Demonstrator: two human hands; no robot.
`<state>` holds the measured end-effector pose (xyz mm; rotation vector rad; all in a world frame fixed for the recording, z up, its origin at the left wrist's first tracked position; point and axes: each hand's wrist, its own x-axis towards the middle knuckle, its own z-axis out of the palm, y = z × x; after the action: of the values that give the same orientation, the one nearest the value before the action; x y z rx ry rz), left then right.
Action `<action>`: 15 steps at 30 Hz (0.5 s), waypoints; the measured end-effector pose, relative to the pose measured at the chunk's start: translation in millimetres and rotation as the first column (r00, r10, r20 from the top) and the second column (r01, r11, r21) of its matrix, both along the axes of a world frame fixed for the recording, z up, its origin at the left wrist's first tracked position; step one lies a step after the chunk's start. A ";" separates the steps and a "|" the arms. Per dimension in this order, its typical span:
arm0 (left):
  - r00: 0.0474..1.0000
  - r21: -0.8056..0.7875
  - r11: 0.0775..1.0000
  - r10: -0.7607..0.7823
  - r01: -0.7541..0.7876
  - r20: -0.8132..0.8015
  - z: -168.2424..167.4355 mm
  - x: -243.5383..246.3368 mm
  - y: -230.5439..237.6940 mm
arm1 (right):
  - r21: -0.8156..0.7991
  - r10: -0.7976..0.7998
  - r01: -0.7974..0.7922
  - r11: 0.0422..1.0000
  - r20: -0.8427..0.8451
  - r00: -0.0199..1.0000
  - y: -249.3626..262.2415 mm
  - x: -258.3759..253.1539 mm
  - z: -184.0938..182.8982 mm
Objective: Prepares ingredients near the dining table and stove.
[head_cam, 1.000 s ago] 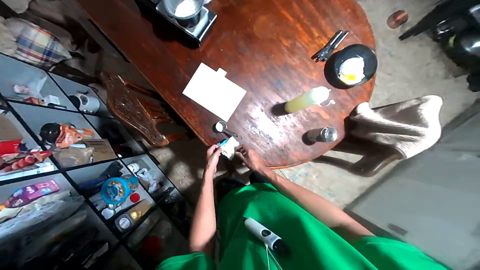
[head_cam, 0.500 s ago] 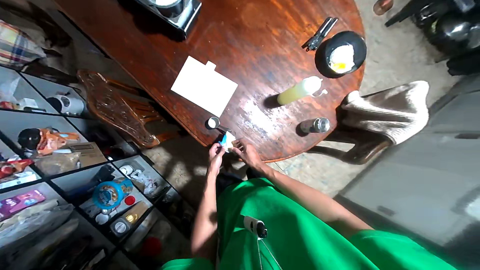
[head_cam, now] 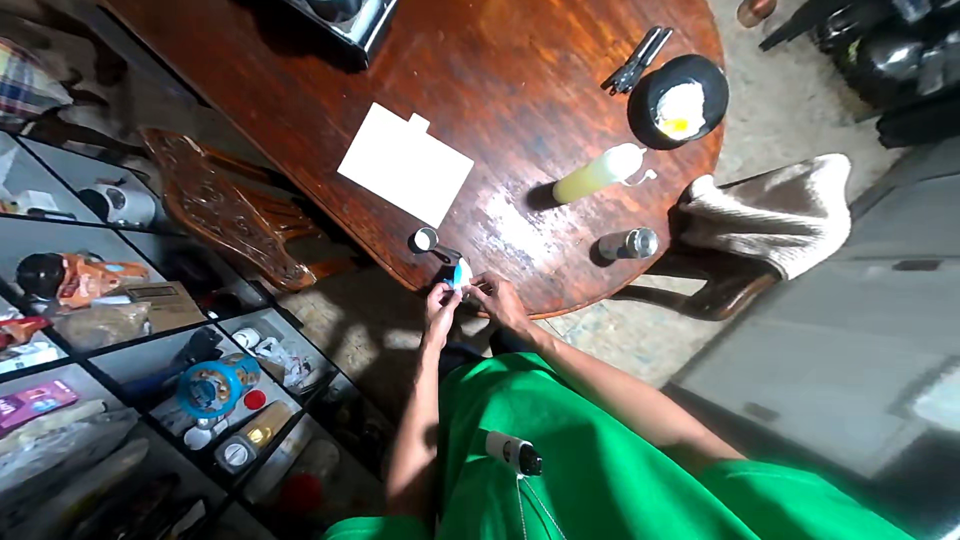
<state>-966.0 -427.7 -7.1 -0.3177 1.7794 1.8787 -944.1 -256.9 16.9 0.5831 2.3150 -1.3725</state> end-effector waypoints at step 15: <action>0.999 -0.018 1.000 -0.023 0.022 -0.031 -1.4 1.2 0.0 | 0.254 0.262 -0.224 0.941 -0.126 0.957 3.7 6.2 9.5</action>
<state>-964.8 -427.8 -8.5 -0.2750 1.8142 1.8626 -937.8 -253.2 26.4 0.2468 2.5988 -1.0692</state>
